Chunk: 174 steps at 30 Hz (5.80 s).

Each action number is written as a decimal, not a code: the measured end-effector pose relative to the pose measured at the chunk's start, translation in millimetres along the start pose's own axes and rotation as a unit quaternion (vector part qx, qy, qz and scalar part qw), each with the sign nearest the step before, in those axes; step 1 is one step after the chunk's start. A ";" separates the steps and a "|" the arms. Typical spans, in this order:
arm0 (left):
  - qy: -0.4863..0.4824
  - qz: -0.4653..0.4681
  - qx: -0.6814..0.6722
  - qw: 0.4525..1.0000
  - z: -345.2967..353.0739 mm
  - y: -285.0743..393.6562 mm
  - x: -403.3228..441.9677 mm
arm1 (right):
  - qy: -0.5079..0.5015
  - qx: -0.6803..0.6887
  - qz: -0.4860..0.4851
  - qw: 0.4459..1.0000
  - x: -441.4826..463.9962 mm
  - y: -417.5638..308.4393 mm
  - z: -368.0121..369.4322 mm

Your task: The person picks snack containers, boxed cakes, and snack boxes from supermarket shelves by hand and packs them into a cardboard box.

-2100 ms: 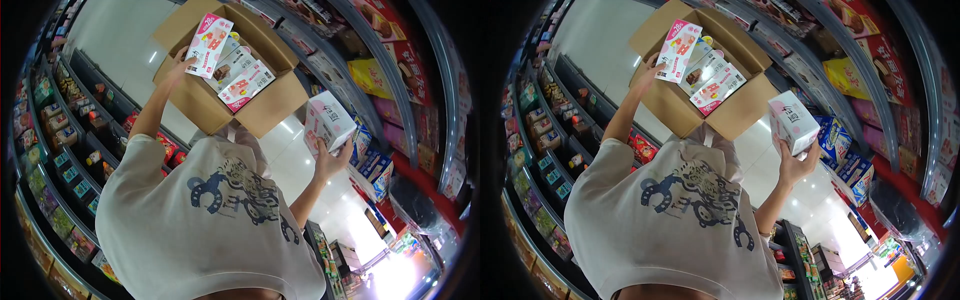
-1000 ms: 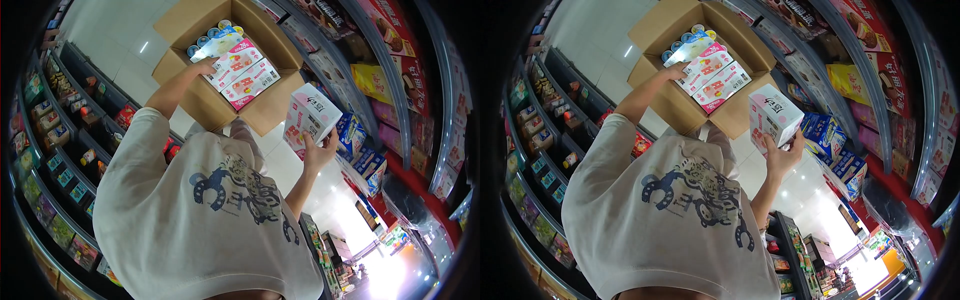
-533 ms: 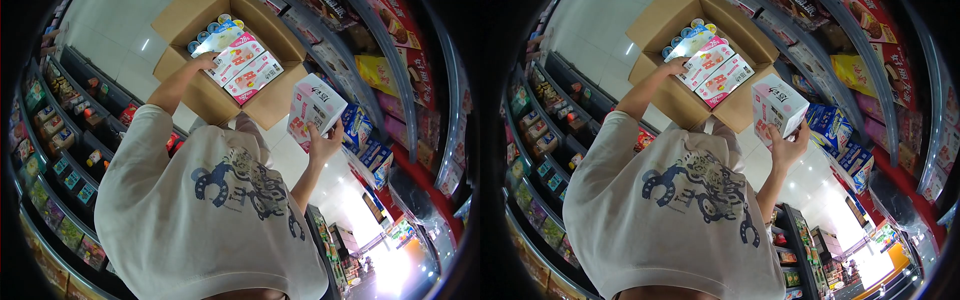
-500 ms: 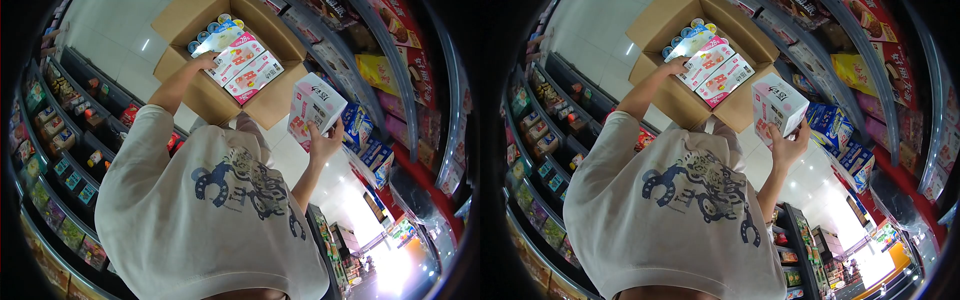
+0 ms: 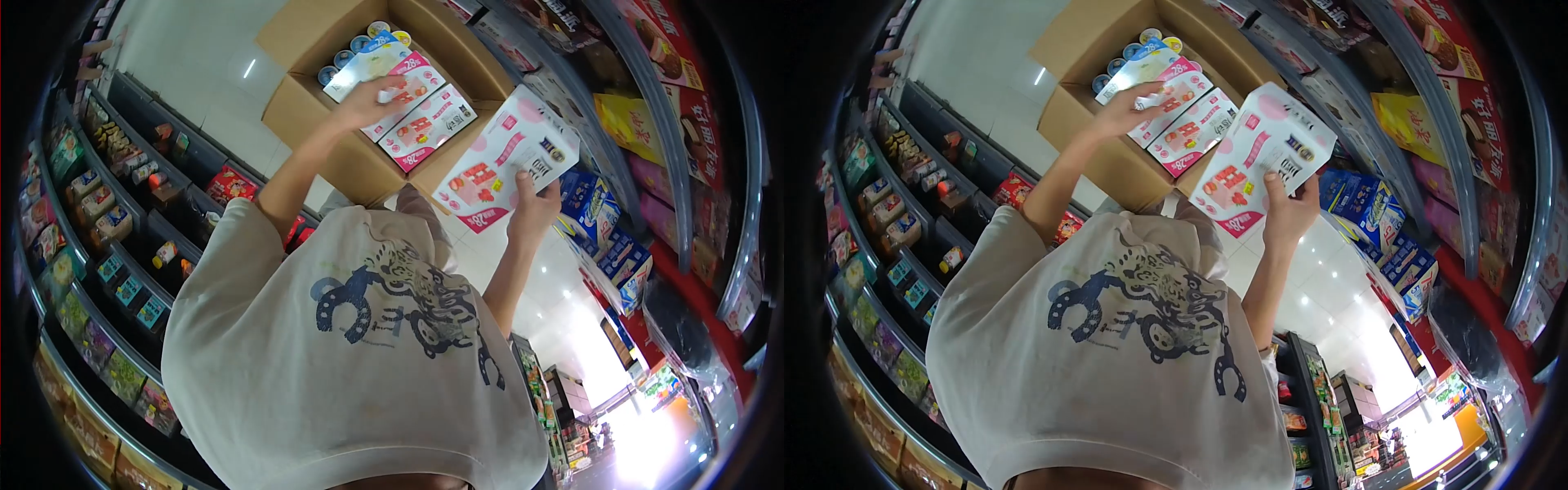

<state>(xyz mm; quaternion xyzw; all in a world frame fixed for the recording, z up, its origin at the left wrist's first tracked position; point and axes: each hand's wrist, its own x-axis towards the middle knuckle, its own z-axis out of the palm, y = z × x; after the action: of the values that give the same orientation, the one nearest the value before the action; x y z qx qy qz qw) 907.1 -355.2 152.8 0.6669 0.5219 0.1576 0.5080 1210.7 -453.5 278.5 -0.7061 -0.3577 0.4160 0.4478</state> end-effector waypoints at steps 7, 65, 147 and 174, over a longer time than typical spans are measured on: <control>-0.009 0.043 -0.291 0.956 0.9 92.9 -18.1 | -0.107 0.237 0.067 0.963 25.3 13.8 85.3; 0.038 -0.133 0.373 0.918 162.1 -65.5 -59.4 | -0.003 0.109 -0.012 0.994 80.6 164.9 -235.4; 0.210 -0.085 -0.681 0.697 170.4 93.5 -98.7 | -0.277 0.390 0.191 0.857 40.2 46.9 -16.0; 0.468 -0.244 -0.045 0.848 15.7 -40.6 -62.6 | -0.247 0.086 0.340 0.903 142.6 105.8 330.4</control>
<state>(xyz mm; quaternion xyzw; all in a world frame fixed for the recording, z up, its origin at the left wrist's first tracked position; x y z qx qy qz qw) 871.6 -419.3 131.9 0.3420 0.8358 0.3454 0.2553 981.6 -254.1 58.5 -0.6179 -0.1574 0.7335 0.2353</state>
